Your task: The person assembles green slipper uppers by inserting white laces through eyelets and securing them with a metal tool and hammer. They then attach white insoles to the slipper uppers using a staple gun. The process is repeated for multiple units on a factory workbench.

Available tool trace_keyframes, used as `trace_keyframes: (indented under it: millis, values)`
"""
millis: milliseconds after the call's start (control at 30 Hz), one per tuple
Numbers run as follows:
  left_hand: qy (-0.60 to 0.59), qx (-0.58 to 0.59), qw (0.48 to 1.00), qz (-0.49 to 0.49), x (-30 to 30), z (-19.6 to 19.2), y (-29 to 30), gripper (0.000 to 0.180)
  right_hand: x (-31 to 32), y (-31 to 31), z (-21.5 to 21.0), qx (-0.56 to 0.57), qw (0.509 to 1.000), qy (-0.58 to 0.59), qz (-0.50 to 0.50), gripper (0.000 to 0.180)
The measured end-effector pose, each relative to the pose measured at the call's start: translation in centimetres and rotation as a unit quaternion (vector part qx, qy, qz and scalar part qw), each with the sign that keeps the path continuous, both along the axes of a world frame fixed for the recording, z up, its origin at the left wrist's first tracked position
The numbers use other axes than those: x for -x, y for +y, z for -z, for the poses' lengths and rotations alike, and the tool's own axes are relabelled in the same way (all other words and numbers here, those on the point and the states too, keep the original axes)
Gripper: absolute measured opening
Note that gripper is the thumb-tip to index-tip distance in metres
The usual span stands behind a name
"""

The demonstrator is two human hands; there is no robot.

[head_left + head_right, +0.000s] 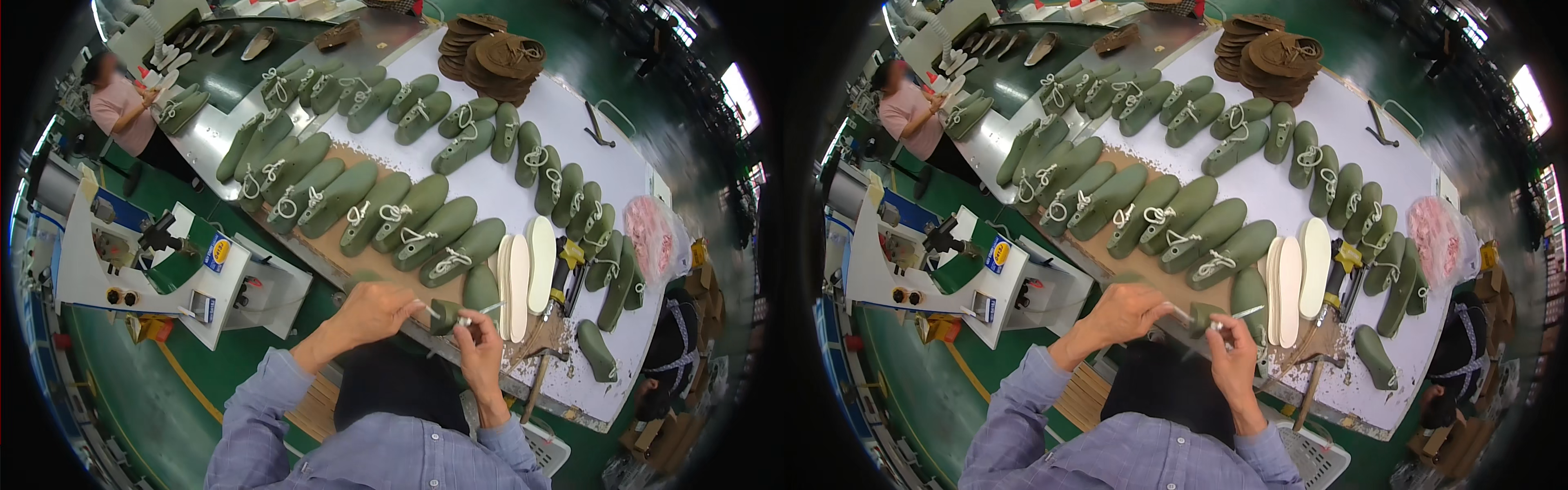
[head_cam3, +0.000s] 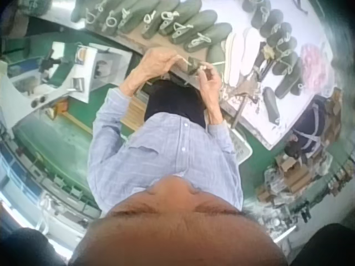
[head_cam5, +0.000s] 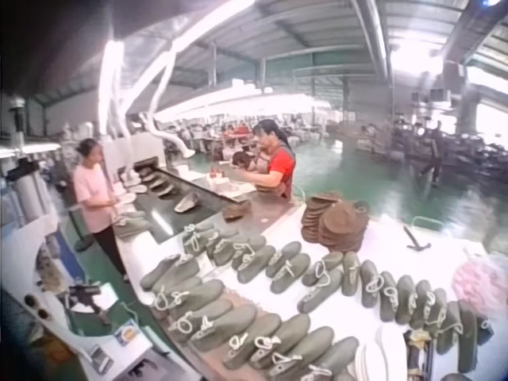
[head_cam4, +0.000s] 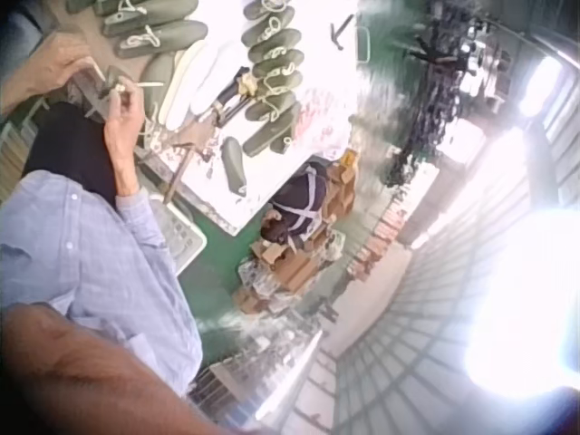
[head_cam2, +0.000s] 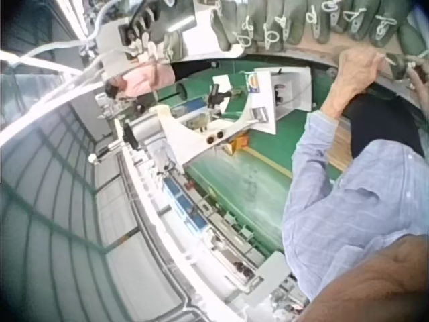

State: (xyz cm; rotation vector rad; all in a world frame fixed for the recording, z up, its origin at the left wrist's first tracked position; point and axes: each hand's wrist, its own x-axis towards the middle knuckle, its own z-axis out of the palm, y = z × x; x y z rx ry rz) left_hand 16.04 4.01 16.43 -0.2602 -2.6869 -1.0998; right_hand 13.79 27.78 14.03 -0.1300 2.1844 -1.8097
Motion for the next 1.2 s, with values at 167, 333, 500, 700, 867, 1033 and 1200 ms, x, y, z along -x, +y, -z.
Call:
trace_keyframes:
  millis: [167,333,500,700,867,1033,1200]
  values:
    - [0.021,-0.068,0.997,0.006,1.0,4.8,2.1,0.012,1.7,-0.4,0.6,-0.017,0.995,0.051,0.083,0.018]
    - [-0.067,-0.051,0.996,0.007,1.2,10.9,5.3,0.05,2.7,0.4,-0.4,0.104,0.99,0.009,0.093,0.015]
    - [0.033,-0.109,0.989,-0.097,1.1,12.4,7.0,0.082,2.6,1.4,-2.2,0.249,0.965,-0.036,0.068,0.014]
    - [0.017,-0.007,0.998,-0.061,2.0,14.4,8.1,0.068,1.4,0.0,-5.8,0.194,0.979,-0.059,-0.032,0.012]
    - [-0.016,-0.021,0.997,-0.069,0.4,16.3,7.0,0.057,0.4,2.2,-8.0,-0.09,0.976,0.152,-0.13,0.037]
    - [0.0,-0.005,0.998,-0.066,-0.4,17.5,4.6,0.048,2.6,3.8,-4.0,-0.194,0.944,0.22,-0.148,0.024]
    - [0.013,-0.024,0.999,-0.035,-0.4,17.9,4.2,0.048,3.3,2.5,3.9,-0.284,0.93,0.175,-0.157,0.015]
